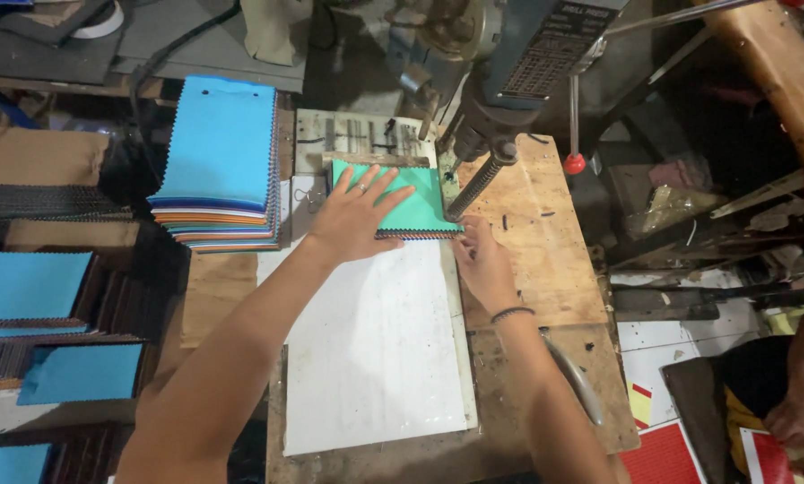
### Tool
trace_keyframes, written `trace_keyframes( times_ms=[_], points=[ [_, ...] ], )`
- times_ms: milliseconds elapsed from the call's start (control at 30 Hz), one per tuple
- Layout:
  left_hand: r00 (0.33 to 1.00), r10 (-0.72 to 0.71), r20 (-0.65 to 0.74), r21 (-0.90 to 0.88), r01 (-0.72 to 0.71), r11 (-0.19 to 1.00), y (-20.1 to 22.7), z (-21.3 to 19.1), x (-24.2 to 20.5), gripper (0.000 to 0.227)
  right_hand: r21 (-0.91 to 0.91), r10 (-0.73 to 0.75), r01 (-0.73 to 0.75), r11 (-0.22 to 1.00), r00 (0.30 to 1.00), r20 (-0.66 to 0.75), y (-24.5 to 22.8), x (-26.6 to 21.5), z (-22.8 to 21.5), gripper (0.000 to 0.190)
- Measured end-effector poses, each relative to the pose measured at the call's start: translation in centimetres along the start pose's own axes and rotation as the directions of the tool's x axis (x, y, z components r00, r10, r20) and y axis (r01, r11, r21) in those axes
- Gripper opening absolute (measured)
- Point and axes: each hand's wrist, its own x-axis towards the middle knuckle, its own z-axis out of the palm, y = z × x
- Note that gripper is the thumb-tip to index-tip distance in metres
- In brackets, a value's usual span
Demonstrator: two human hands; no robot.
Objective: The person uses a drill press to punch holes into the spine of a notebook. They then use pliers to insert a metal spiral binding into the holes. Finally, they stack the finished notebook with others.
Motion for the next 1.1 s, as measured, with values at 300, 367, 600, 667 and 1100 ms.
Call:
trace_keyframes(
  times_ms=[300,367,600,667,1100],
  points=[
    [1.000,0.008,-0.002,0.048,-0.007,0.999,-0.1,0.8,0.3,0.087,-0.412,-0.689,0.564,0.716,0.668,-0.282,-9.0,4.2,-22.4,0.016],
    [0.992,0.063,-0.111,0.109,-0.050,0.993,-0.3,1.4,0.2,0.088,-0.740,-0.870,0.475,0.475,0.378,-0.316,-9.4,6.1,-25.6,0.020],
    [0.996,0.043,-0.074,0.113,-0.034,0.993,-0.3,1.2,0.2,0.088,-0.990,-0.845,0.110,0.088,0.534,-0.016,-6.4,11.4,-27.0,0.021],
    [0.994,0.062,-0.092,0.120,-0.051,0.991,-0.4,1.3,0.4,0.088,-0.999,-0.811,0.021,-0.031,0.584,0.038,-5.7,12.1,-27.3,0.022],
    [0.986,0.086,-0.145,0.147,-0.064,0.987,-0.3,1.2,0.2,0.086,0.120,-0.200,0.211,0.970,0.975,-0.097,-11.6,15.8,-20.9,0.059]
  ],
)
